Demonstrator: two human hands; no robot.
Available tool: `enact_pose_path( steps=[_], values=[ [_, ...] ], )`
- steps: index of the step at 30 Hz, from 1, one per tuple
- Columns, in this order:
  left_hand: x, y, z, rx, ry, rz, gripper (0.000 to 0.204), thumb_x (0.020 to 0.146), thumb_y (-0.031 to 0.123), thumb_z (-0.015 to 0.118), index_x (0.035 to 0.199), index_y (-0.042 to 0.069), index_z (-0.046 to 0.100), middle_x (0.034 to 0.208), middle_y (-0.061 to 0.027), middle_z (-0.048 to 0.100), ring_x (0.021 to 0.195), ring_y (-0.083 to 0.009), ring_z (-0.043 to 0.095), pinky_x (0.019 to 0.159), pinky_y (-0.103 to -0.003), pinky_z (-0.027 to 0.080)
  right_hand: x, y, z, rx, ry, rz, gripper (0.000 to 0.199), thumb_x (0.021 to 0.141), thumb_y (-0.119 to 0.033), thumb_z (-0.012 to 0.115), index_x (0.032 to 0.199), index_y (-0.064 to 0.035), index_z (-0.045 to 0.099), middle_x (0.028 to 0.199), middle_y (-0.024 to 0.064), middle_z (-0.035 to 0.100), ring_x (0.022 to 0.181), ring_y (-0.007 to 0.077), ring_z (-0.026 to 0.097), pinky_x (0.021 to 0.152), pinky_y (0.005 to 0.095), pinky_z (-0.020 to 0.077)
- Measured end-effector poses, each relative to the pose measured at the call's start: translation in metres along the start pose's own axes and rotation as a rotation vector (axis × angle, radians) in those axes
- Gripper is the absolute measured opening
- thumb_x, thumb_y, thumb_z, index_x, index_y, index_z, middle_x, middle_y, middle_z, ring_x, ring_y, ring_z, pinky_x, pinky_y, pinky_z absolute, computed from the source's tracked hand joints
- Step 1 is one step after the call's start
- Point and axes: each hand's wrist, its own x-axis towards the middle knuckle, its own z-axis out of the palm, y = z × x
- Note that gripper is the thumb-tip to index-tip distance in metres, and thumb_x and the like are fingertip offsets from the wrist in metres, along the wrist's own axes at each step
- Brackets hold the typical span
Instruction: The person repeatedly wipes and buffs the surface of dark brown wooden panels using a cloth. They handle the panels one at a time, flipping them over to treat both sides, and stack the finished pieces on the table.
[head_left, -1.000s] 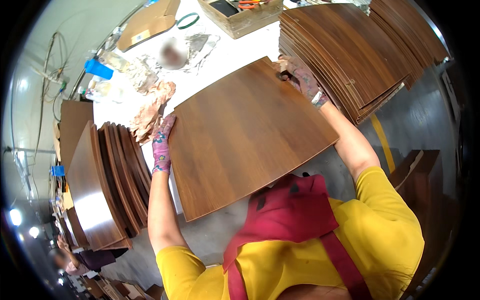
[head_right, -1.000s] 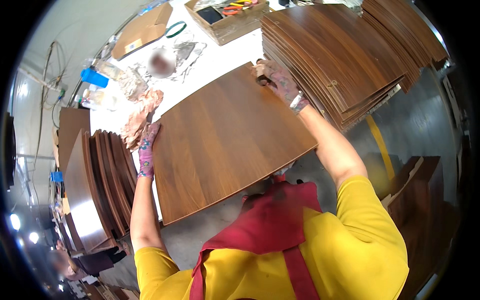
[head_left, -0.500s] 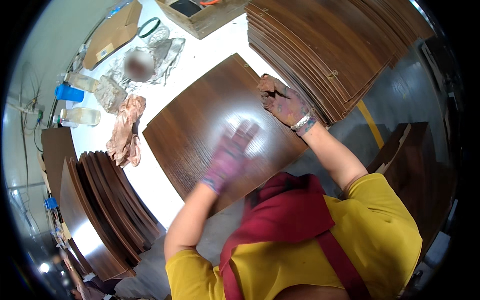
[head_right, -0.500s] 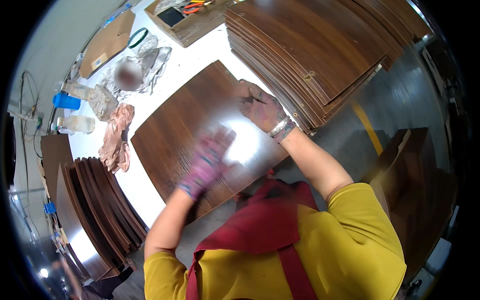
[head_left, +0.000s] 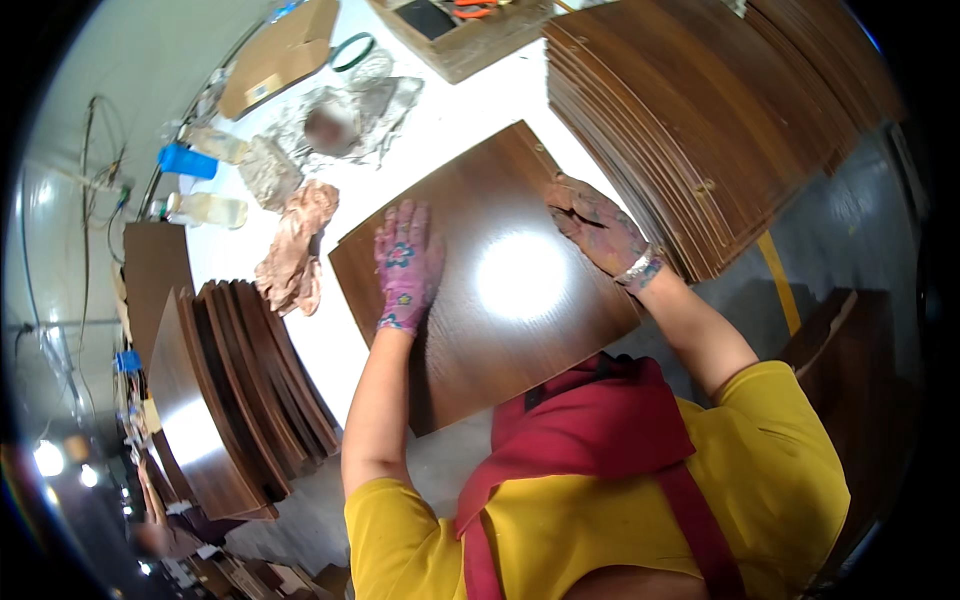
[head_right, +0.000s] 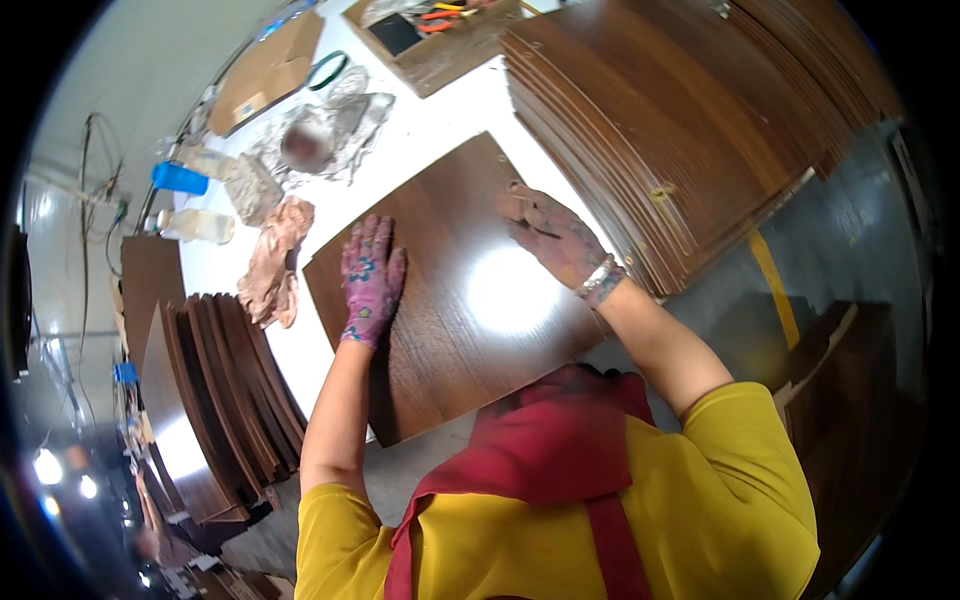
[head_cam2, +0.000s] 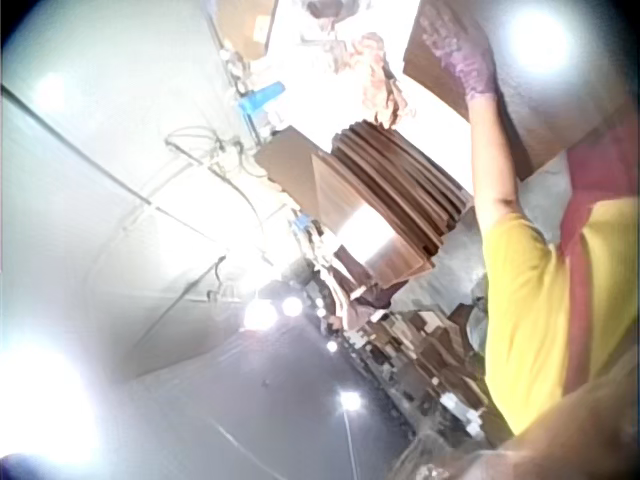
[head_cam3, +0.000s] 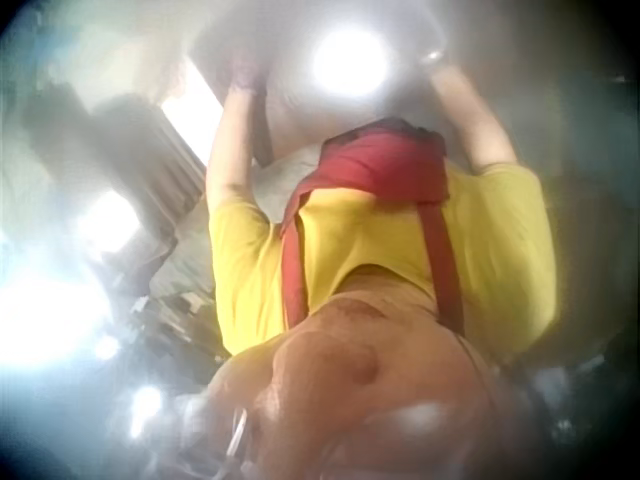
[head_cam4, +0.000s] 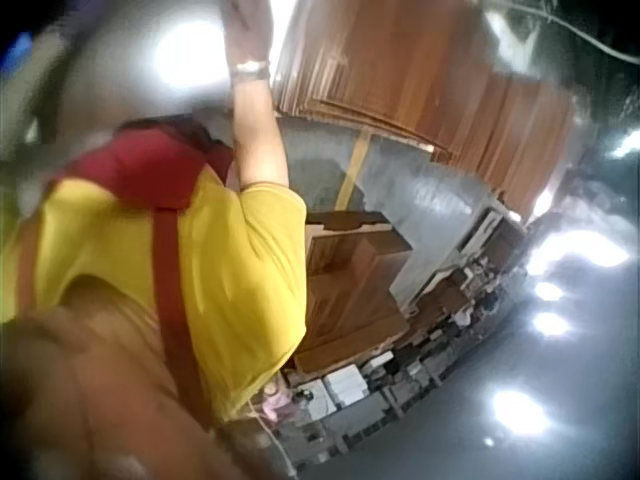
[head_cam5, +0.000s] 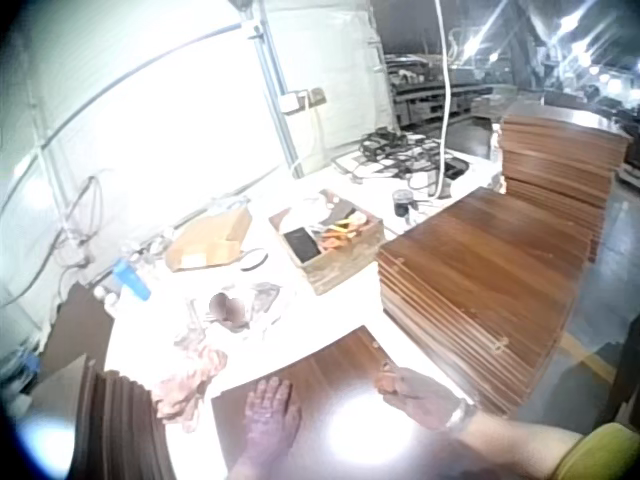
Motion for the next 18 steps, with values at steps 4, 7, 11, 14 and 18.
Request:
enact_pose_path(
  steps=[4, 7, 11, 14, 18],
  values=[
    [0.008, -0.015, -0.008, -0.198, 0.074, 0.016, 0.044, 0.092, 0.028, 0.057, 0.131, 0.010, 0.053, 0.138, -0.0126, 0.050, 0.128, -0.0322, 0.046, 0.107, -0.044, 0.035, 0.022, -0.001, 0.005, -0.059, -0.050, 0.099, 0.047, 0.089, -0.019, 0.066, 0.130, -0.0015, 0.049, 0.118, 0.0106, 0.059, 0.103, 0.0189, 0.056, 0.087, 0.0303, 0.0485],
    [0.026, -0.043, -0.020, -0.455, 0.179, -0.086, 0.025, 0.092, 0.018, 0.057, 0.113, 0.007, 0.061, 0.112, -0.0156, 0.062, 0.107, -0.0334, 0.058, 0.093, -0.041, 0.047, 0.053, 0.007, 0.014, -0.070, 0.000, 0.153, 0.043, 0.091, -0.020, 0.063, 0.129, -0.0042, 0.049, 0.118, 0.0121, 0.059, 0.102, 0.0203, 0.057, 0.087, 0.0319, 0.0491],
    [0.066, -0.076, -0.059, -0.428, 0.082, -0.175, 0.019, 0.095, 0.020, 0.054, 0.101, 0.004, 0.062, 0.099, -0.0139, 0.063, 0.098, -0.0312, 0.061, 0.083, -0.038, 0.049, 0.092, 0.032, 0.012, 0.031, 0.149, 0.195, 0.031, 0.097, -0.020, 0.054, 0.122, -0.0021, 0.055, 0.120, 0.0131, 0.058, 0.106, 0.0240, 0.057, 0.090, 0.0371, 0.0487],
    [0.072, -0.072, -0.056, -0.467, 0.100, -0.062, 0.023, 0.096, 0.022, 0.054, 0.100, 0.002, 0.063, 0.094, -0.0167, 0.065, 0.088, -0.0322, 0.063, 0.077, -0.039, 0.049, 0.099, 0.036, 0.027, -0.133, 0.015, 0.176, 0.043, 0.095, -0.029, 0.061, 0.127, -0.0019, 0.054, 0.119, 0.0097, 0.059, 0.102, 0.0217, 0.060, 0.086, 0.0305, 0.0529],
    [0.067, -0.075, -0.044, -0.578, 0.102, -0.123, 0.026, 0.097, 0.022, 0.051, 0.112, 0.004, 0.063, 0.100, -0.0174, 0.067, 0.093, -0.0324, 0.064, 0.082, -0.037, 0.050, 0.111, 0.040, 0.032, -0.497, -0.112, 0.122, 0.042, 0.097, -0.031, 0.058, 0.126, -0.0005, 0.054, 0.107, 0.0057, 0.060, 0.088, 0.0151, 0.058, 0.077, 0.0230, 0.0501]
  ],
)
